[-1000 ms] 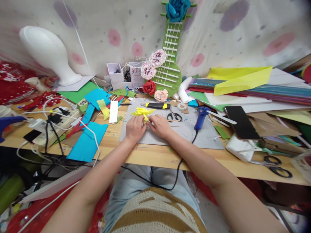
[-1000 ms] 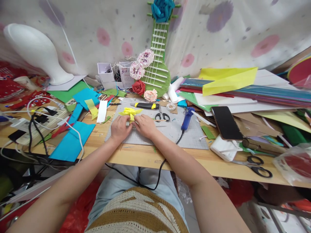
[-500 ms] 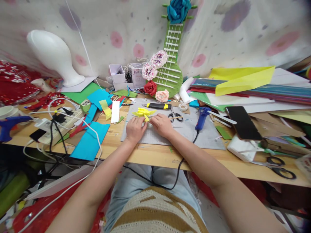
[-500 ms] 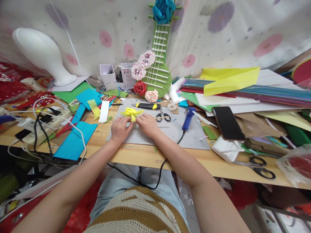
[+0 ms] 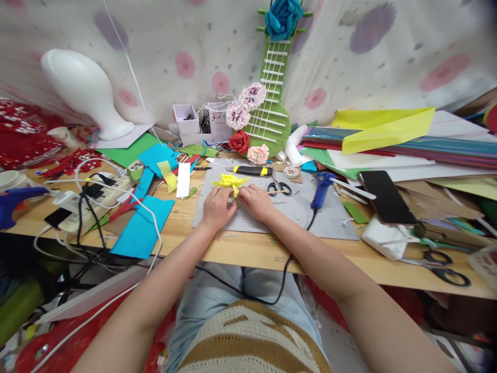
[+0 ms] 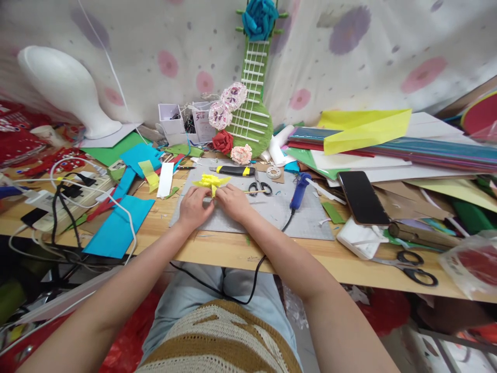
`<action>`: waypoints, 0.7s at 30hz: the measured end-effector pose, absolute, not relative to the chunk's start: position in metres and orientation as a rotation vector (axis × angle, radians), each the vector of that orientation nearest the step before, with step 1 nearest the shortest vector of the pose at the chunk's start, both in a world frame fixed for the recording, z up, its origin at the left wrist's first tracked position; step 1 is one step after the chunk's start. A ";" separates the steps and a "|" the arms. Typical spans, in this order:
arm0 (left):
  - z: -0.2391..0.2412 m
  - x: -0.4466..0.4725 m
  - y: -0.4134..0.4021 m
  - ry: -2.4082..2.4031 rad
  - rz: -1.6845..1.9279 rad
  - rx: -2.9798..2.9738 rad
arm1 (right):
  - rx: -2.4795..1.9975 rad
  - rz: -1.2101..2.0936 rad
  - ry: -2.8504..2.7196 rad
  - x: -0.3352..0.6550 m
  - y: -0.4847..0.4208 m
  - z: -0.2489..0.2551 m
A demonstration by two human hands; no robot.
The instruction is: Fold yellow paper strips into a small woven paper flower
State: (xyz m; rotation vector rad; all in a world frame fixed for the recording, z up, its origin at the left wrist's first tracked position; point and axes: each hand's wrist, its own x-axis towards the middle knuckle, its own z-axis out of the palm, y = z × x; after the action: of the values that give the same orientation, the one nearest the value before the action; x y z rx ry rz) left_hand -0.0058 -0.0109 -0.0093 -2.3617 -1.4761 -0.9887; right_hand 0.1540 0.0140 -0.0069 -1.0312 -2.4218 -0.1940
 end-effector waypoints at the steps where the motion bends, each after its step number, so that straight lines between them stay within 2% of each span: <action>1: -0.010 -0.006 -0.011 -1.481 -0.995 -2.362 | -1.035 -0.184 -2.420 0.154 0.014 -0.007; 21: -0.004 0.015 0.002 -1.856 -1.429 -2.261 | -1.069 -0.066 -2.276 0.158 0.013 -0.007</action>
State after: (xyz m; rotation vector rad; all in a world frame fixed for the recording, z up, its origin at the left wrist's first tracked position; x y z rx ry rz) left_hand 0.0145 0.0020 -0.0036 -2.2607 -1.8562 -1.4287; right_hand 0.1576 0.0126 -0.0067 -1.0688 -2.2762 -0.0660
